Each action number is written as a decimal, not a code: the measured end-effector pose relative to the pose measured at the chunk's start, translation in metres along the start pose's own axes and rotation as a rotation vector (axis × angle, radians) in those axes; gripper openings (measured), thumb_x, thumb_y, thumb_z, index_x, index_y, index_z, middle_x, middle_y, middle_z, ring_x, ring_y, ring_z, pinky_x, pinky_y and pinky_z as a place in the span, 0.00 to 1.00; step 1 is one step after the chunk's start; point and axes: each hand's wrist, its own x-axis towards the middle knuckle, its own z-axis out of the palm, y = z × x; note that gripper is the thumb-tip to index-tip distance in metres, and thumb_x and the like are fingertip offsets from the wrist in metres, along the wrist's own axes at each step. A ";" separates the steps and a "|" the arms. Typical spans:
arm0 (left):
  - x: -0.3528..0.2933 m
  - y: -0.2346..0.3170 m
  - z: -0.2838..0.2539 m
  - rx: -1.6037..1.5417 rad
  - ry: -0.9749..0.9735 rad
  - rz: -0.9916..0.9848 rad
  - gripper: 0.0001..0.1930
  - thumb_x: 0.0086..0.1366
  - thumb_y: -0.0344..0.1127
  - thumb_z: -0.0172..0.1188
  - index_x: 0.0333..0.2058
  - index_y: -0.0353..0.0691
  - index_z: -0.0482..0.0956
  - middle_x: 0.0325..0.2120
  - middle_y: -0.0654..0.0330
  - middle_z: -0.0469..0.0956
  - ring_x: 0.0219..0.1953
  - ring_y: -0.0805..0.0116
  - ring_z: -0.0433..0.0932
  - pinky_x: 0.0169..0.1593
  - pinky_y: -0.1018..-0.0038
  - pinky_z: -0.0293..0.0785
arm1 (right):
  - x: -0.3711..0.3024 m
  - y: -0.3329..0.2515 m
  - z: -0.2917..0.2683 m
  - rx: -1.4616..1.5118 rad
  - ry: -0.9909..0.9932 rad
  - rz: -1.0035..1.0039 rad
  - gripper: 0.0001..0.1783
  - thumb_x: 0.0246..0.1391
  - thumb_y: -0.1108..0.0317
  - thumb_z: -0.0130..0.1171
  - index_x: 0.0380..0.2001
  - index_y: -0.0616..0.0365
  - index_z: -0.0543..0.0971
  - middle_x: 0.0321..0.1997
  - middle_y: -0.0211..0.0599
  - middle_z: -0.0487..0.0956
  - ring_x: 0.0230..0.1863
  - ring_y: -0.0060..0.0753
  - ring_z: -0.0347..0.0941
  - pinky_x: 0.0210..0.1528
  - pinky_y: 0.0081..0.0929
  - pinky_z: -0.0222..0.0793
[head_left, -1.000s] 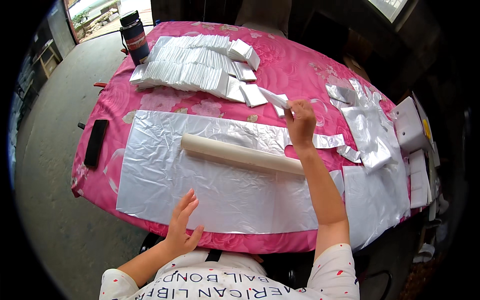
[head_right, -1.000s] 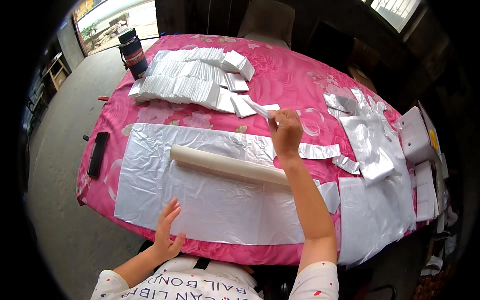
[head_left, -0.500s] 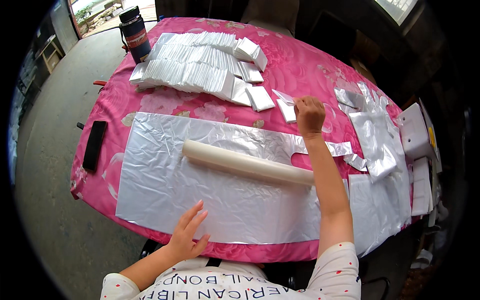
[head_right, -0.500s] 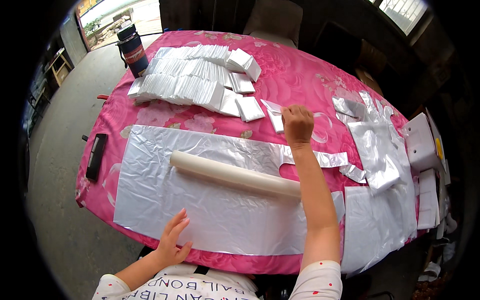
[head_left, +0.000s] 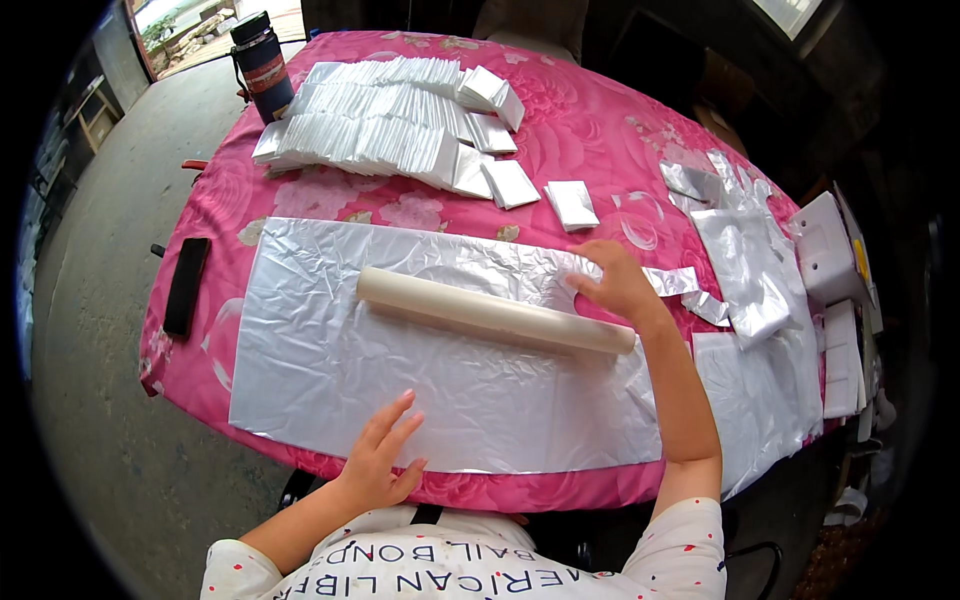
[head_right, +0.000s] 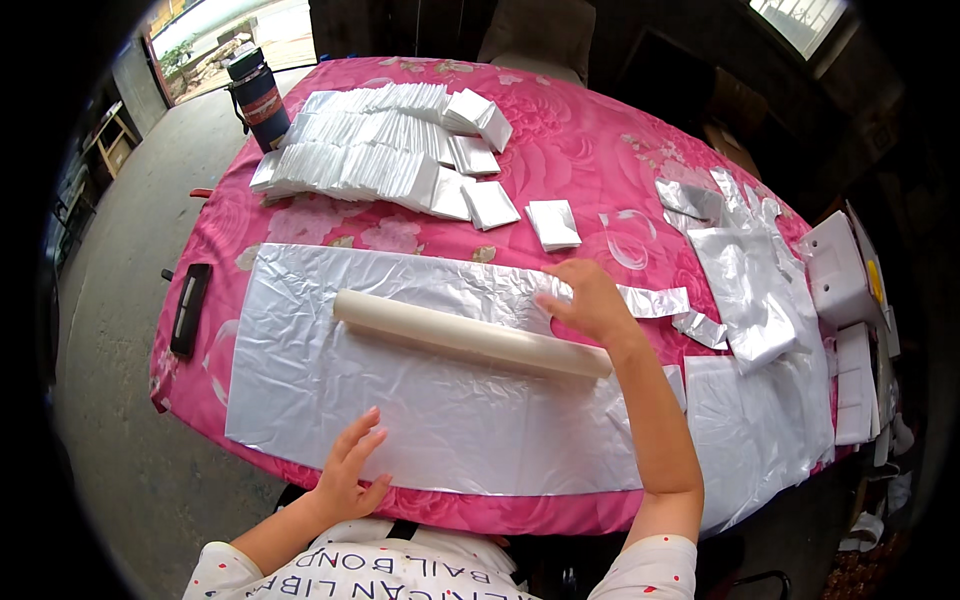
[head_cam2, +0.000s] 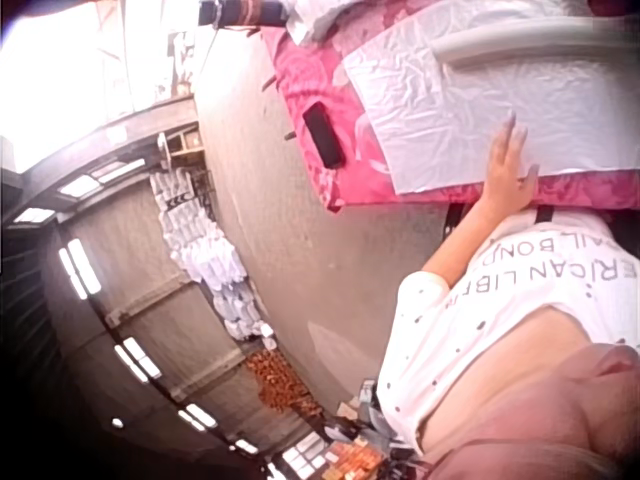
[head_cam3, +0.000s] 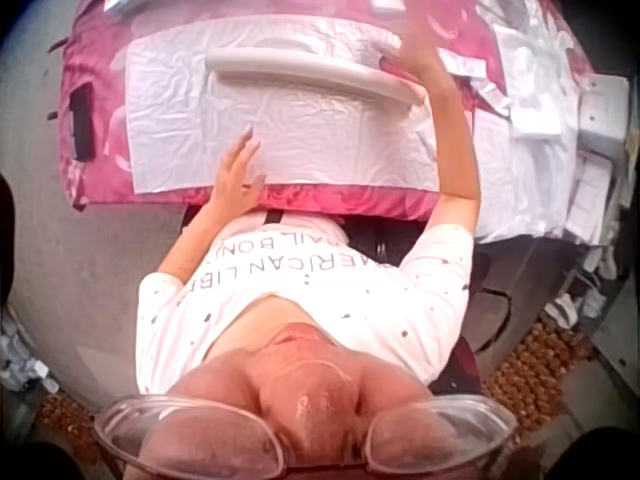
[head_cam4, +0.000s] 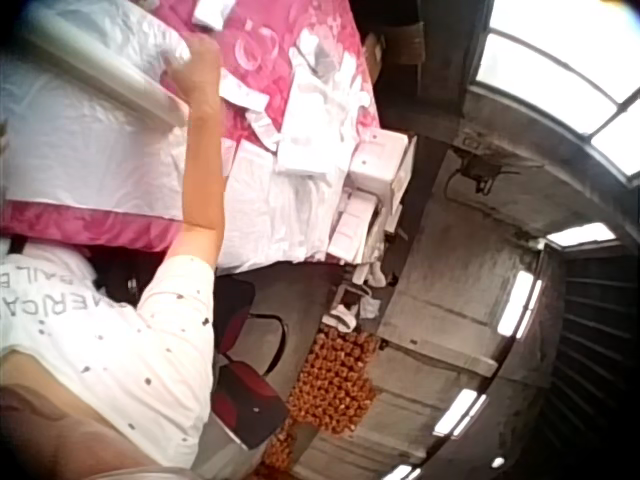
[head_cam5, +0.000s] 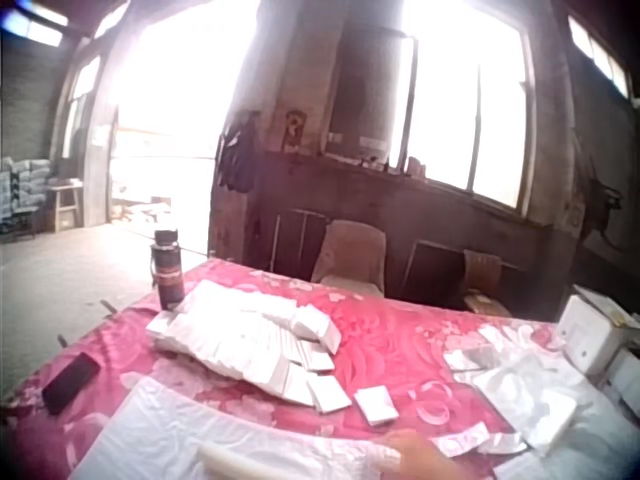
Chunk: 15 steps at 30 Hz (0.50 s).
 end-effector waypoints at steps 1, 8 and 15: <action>0.001 0.001 -0.001 0.003 -0.013 0.009 0.29 0.50 0.29 0.60 0.53 0.33 0.64 0.57 0.42 0.59 0.56 0.47 0.63 0.56 0.62 0.62 | -0.015 -0.013 -0.001 0.063 -0.075 0.022 0.23 0.43 0.61 0.62 0.44 0.59 0.76 0.43 0.46 0.76 0.47 0.44 0.69 0.53 0.34 0.63; 0.026 0.018 0.020 -0.008 -0.286 0.051 0.32 0.54 0.37 0.60 0.56 0.33 0.60 0.60 0.41 0.51 0.60 0.42 0.56 0.59 0.57 0.57 | -0.105 -0.065 0.010 0.085 -0.034 0.104 0.25 0.43 0.57 0.64 0.42 0.61 0.76 0.41 0.43 0.75 0.44 0.45 0.70 0.47 0.35 0.66; 0.056 0.025 0.055 0.258 -0.270 0.032 0.37 0.54 0.49 0.58 0.58 0.35 0.59 0.63 0.39 0.40 0.64 0.34 0.33 0.62 0.45 0.37 | -0.168 -0.110 0.039 0.341 -0.202 -0.085 0.24 0.51 0.57 0.56 0.49 0.59 0.72 0.54 0.46 0.68 0.56 0.47 0.62 0.58 0.37 0.57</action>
